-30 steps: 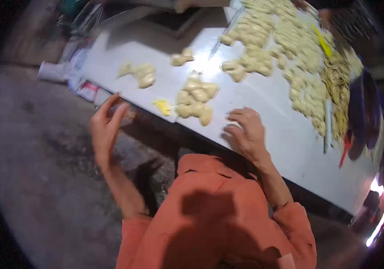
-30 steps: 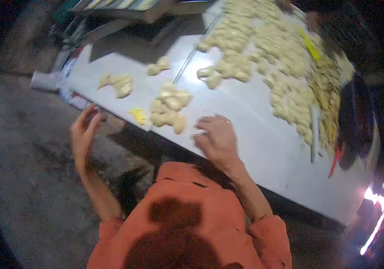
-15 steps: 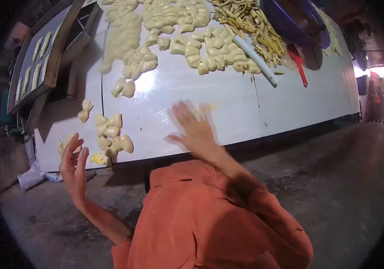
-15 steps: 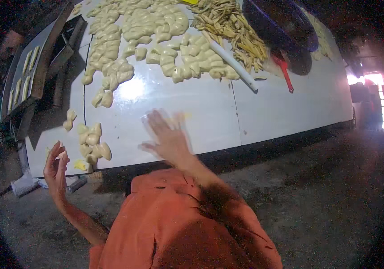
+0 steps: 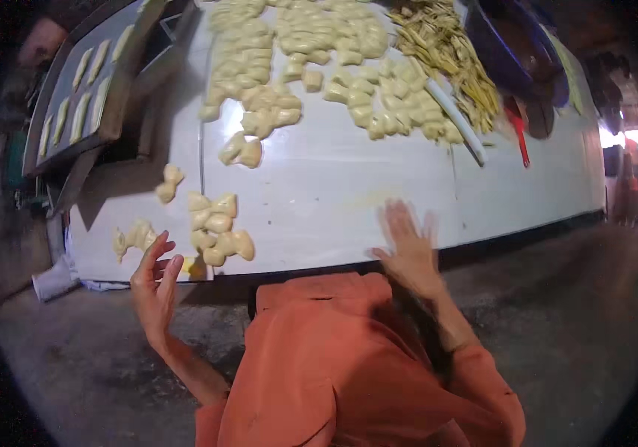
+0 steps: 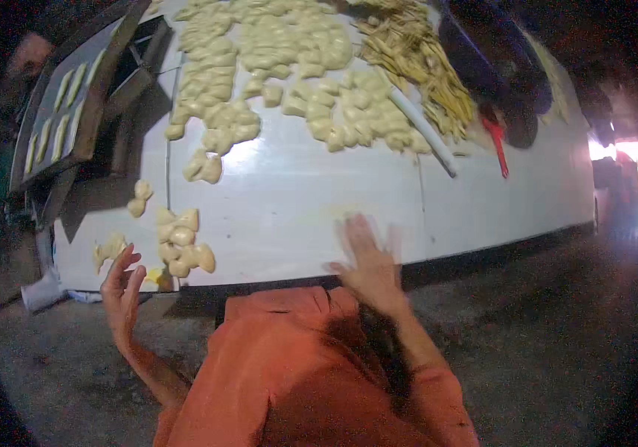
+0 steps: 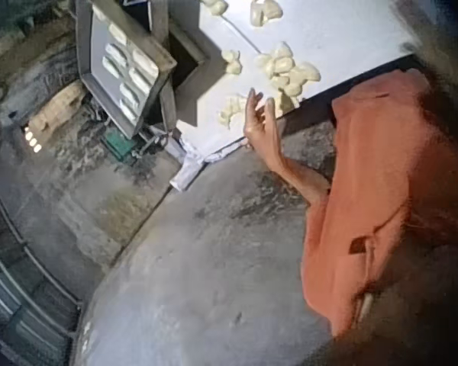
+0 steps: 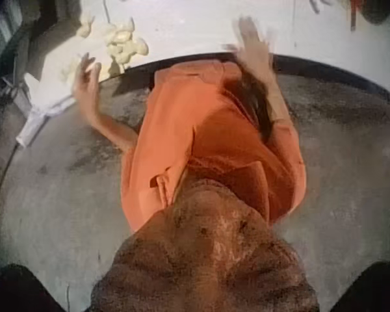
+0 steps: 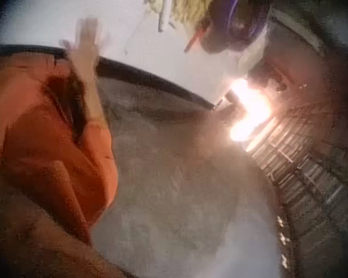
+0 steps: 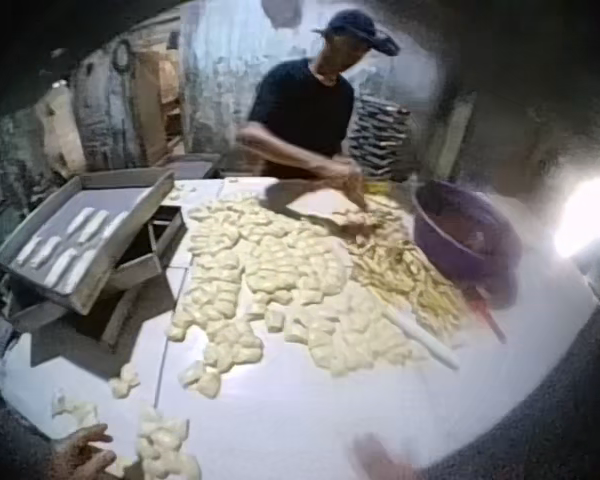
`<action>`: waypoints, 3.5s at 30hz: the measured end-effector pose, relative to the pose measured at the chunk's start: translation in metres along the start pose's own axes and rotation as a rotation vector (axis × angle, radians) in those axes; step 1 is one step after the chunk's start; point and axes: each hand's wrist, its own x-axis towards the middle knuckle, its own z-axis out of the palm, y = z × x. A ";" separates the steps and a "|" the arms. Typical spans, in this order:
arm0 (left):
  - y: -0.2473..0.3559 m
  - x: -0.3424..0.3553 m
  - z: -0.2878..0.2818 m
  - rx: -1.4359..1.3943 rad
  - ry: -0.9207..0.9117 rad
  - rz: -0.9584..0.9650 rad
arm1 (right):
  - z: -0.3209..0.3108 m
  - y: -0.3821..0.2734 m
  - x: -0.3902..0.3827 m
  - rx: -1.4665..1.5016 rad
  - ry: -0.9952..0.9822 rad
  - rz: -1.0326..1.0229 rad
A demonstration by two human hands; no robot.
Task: The person flattens portions of dough with a rolling pin, applies a dark filling using a spatula, and rolls the dough into cylinders. They then place the rolled dough onto a large metal tray.
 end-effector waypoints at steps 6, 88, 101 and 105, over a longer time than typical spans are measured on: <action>-0.017 0.002 -0.015 0.031 0.056 -0.081 | -0.044 0.029 0.041 -0.211 0.183 0.444; 0.042 -0.036 0.227 0.632 -0.297 0.814 | -0.057 0.033 0.087 0.340 0.638 -0.050; 0.042 -0.056 0.225 0.622 -0.260 0.744 | -0.089 0.132 0.107 0.032 0.760 0.131; 0.016 -0.056 0.223 0.404 -0.037 0.760 | -0.094 0.060 0.067 0.148 0.433 -0.069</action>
